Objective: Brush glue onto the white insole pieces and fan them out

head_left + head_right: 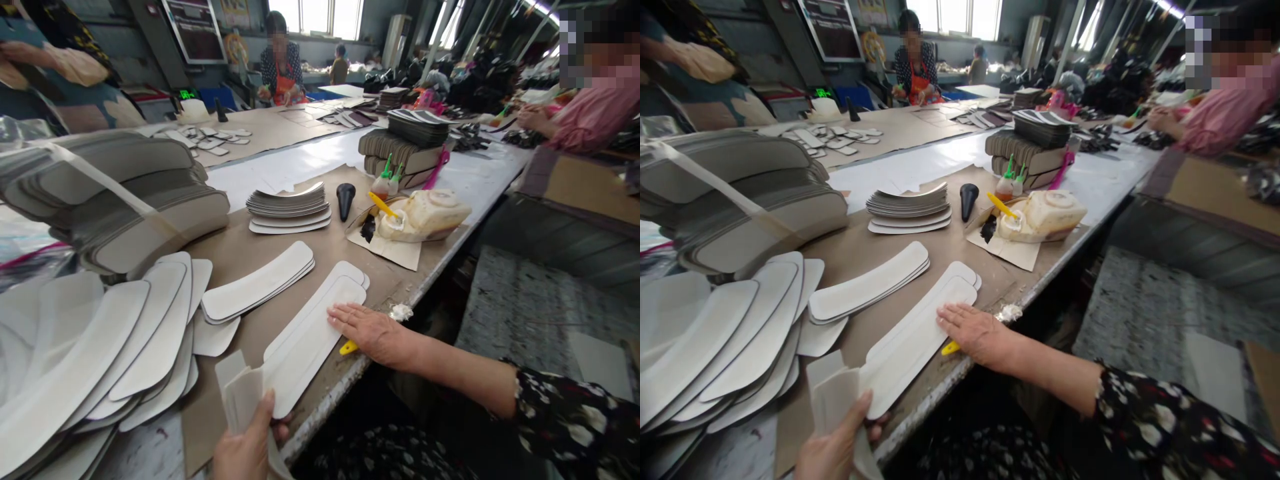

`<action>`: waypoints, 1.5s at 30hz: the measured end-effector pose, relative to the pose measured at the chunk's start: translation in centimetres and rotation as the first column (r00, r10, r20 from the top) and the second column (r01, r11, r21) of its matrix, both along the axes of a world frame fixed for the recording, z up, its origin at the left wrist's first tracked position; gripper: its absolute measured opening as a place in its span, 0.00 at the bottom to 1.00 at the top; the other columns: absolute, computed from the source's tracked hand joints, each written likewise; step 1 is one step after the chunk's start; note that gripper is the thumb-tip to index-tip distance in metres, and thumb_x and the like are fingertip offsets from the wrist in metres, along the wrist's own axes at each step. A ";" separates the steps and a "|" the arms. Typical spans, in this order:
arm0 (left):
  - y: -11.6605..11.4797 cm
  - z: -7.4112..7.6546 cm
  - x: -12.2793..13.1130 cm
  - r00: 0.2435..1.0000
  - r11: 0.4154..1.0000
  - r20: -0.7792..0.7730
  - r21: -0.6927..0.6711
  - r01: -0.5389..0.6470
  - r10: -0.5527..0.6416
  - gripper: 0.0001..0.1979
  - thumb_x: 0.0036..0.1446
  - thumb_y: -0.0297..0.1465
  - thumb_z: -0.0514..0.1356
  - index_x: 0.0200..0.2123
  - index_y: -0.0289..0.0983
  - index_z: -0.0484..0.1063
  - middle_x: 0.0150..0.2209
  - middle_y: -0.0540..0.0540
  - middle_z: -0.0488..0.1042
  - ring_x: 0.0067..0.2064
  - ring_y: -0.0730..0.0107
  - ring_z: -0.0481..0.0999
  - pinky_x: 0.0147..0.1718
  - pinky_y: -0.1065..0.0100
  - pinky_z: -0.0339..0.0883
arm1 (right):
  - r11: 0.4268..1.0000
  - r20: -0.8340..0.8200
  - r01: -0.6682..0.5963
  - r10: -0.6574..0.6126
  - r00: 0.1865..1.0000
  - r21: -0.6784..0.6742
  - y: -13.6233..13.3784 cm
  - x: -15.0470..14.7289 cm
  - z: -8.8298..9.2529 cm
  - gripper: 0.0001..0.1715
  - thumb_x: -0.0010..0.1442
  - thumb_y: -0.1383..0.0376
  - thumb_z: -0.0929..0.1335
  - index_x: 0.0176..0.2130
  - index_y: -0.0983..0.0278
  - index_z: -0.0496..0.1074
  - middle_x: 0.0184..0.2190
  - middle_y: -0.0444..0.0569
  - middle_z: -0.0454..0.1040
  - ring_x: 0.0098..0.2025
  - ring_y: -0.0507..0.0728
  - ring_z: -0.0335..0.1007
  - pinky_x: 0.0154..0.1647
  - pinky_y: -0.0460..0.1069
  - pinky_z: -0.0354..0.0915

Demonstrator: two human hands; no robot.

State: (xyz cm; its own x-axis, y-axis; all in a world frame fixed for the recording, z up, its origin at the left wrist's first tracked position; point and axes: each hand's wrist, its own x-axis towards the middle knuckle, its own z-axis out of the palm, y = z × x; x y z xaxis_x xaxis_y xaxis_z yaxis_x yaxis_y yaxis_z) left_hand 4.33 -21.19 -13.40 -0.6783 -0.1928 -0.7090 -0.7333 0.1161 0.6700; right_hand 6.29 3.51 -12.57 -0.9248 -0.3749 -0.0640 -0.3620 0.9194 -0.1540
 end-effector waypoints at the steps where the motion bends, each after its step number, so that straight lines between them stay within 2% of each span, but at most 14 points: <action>1: 0.1 0.0 0.0 1.000 1.000 -0.001 -0.005 -0.003 0.003 0.18 0.34 0.42 0.65 0.19 0.31 0.72 0.14 0.43 0.71 0.18 0.64 0.70 0.18 0.67 0.64 | 1.000 0.009 0.002 -0.002 1.000 0.000 0.4 -0.1 0.1 0.23 0.60 0.72 0.58 0.55 0.73 0.60 0.57 0.60 0.56 0.59 0.59 0.50 0.59 0.55 0.51; 8: 0.3 -0.4 0.4 0.996 0.996 -0.091 -0.082 -0.024 0.016 0.15 0.37 0.42 0.63 0.19 0.35 0.71 0.13 0.46 0.70 0.17 0.62 0.70 0.15 0.65 0.64 | 0.998 0.054 -0.061 0.062 0.997 -0.018 3.3 -1.1 0.0 0.25 0.59 0.71 0.59 0.57 0.72 0.57 0.58 0.60 0.55 0.61 0.59 0.46 0.60 0.56 0.48; 15: 0.1 0.0 0.2 0.999 1.000 -0.053 -0.029 0.007 -0.009 0.17 0.35 0.41 0.65 0.21 0.32 0.72 0.15 0.43 0.72 0.20 0.60 0.72 0.18 0.66 0.65 | 0.998 -0.009 0.047 -0.046 0.999 0.051 7.3 -1.9 0.8 0.25 0.57 0.76 0.56 0.55 0.71 0.60 0.57 0.58 0.59 0.61 0.59 0.47 0.60 0.58 0.48; 19: 0.1 0.3 0.3 0.998 1.000 -0.064 0.010 -0.023 0.024 0.18 0.34 0.42 0.66 0.21 0.31 0.72 0.15 0.44 0.72 0.19 0.63 0.71 0.18 0.67 0.64 | 0.988 -0.209 0.132 -0.147 0.967 -0.083 7.2 -1.5 1.9 0.24 0.57 0.74 0.56 0.53 0.70 0.61 0.55 0.59 0.62 0.58 0.59 0.53 0.57 0.57 0.54; 22: -0.1 0.3 0.5 0.996 1.000 -0.091 0.020 -0.009 0.011 0.17 0.34 0.42 0.66 0.19 0.32 0.71 0.14 0.45 0.71 0.18 0.64 0.70 0.18 0.67 0.64 | 0.932 -0.231 0.253 -0.314 0.921 -0.258 6.2 -1.3 3.1 0.18 0.59 0.67 0.57 0.47 0.68 0.65 0.47 0.59 0.68 0.51 0.59 0.62 0.52 0.56 0.59; 25: -0.4 0.3 0.8 0.992 1.000 -0.127 0.005 0.014 -0.013 0.15 0.35 0.41 0.65 0.18 0.34 0.70 0.13 0.48 0.69 0.18 0.65 0.68 0.18 0.67 0.63 | 0.820 -0.061 0.415 -0.474 0.879 -0.394 5.2 -1.6 4.5 0.14 0.60 0.61 0.57 0.36 0.65 0.67 0.33 0.52 0.70 0.38 0.57 0.67 0.42 0.53 0.63; 27: -0.5 0.5 1.0 0.990 1.000 -0.140 0.015 0.009 -0.007 0.15 0.35 0.41 0.65 0.17 0.35 0.69 0.13 0.49 0.67 0.17 0.67 0.67 0.17 0.68 0.61 | 0.702 0.152 0.521 -0.519 0.841 -0.486 4.6 -1.9 5.2 0.15 0.59 0.58 0.58 0.29 0.64 0.65 0.24 0.46 0.66 0.27 0.52 0.64 0.31 0.49 0.63; 29: -0.6 0.9 1.1 0.990 0.997 -0.135 0.077 -0.024 0.034 0.16 0.34 0.40 0.66 0.18 0.35 0.68 0.13 0.49 0.67 0.18 0.69 0.66 0.17 0.70 0.60 | 0.512 0.416 0.638 -0.488 0.767 -0.576 4.2 -1.9 5.6 0.15 0.56 0.55 0.62 0.26 0.64 0.61 0.17 0.40 0.60 0.18 0.48 0.56 0.19 0.44 0.57; 32: -0.8 1.8 1.3 0.989 0.963 -0.084 0.252 -0.098 0.122 0.17 0.31 0.38 0.69 0.20 0.34 0.67 0.13 0.50 0.67 0.17 0.72 0.65 0.17 0.72 0.60 | 0.139 0.707 0.764 -0.304 0.639 -0.631 3.4 -1.7 5.7 0.19 0.49 0.54 0.68 0.24 0.64 0.59 0.14 0.36 0.54 0.14 0.43 0.45 0.12 0.41 0.43; 35: -1.1 2.4 1.4 0.986 0.897 -0.011 0.418 -0.147 0.167 0.17 0.30 0.36 0.70 0.19 0.33 0.67 0.12 0.51 0.65 0.16 0.76 0.63 0.17 0.74 0.59 | -0.197 0.787 0.763 -0.112 0.606 -0.616 2.6 -1.3 5.7 0.21 0.44 0.56 0.72 0.24 0.66 0.59 0.14 0.35 0.54 0.14 0.41 0.42 0.12 0.39 0.39; 37: -1.3 2.5 1.4 0.988 0.859 0.026 0.490 -0.148 0.155 0.17 0.30 0.37 0.70 0.17 0.32 0.66 0.11 0.51 0.64 0.15 0.78 0.61 0.15 0.75 0.58 | -0.346 0.798 0.741 -0.036 0.602 -0.575 2.0 -1.2 5.6 0.21 0.42 0.58 0.73 0.25 0.66 0.59 0.14 0.34 0.55 0.13 0.40 0.41 0.12 0.38 0.40; 38: -1.5 2.4 1.4 0.988 0.842 0.036 0.519 -0.148 0.151 0.18 0.30 0.37 0.70 0.17 0.32 0.67 0.11 0.51 0.63 0.14 0.80 0.60 0.15 0.76 0.57 | -0.390 0.799 0.732 -0.016 0.601 -0.558 1.6 -1.3 5.6 0.21 0.41 0.59 0.73 0.25 0.66 0.60 0.14 0.34 0.55 0.13 0.40 0.40 0.12 0.38 0.40; 40: -1.9 2.4 1.4 0.986 0.813 0.036 0.561 -0.156 0.165 0.18 0.29 0.38 0.70 0.17 0.31 0.68 0.10 0.51 0.63 0.14 0.82 0.59 0.14 0.78 0.55 | -0.424 0.799 0.723 -0.002 0.601 -0.545 0.9 -1.5 5.6 0.21 0.41 0.59 0.74 0.24 0.66 0.60 0.13 0.34 0.54 0.13 0.40 0.39 0.11 0.38 0.40; 45: -3.5 2.7 0.9 0.959 0.801 -0.059 0.565 -0.198 0.278 0.18 0.28 0.37 0.71 0.18 0.31 0.68 0.12 0.50 0.65 0.13 0.83 0.58 0.13 0.79 0.52 | -0.344 0.795 0.742 -0.026 0.605 -0.576 -1.1 -3.1 6.6 0.21 0.46 0.56 0.71 0.19 0.64 0.58 0.12 0.36 0.52 0.14 0.42 0.40 0.12 0.40 0.41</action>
State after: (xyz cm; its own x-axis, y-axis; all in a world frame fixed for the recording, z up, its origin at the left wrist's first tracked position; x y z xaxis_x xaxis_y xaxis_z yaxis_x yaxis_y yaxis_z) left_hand 5.25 -24.73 -10.72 -0.7571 0.0324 -0.6525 -0.5890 -0.4661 0.6602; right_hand 3.18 2.38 -5.96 -0.8565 0.0928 -0.5077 0.4183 -0.4515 -0.7882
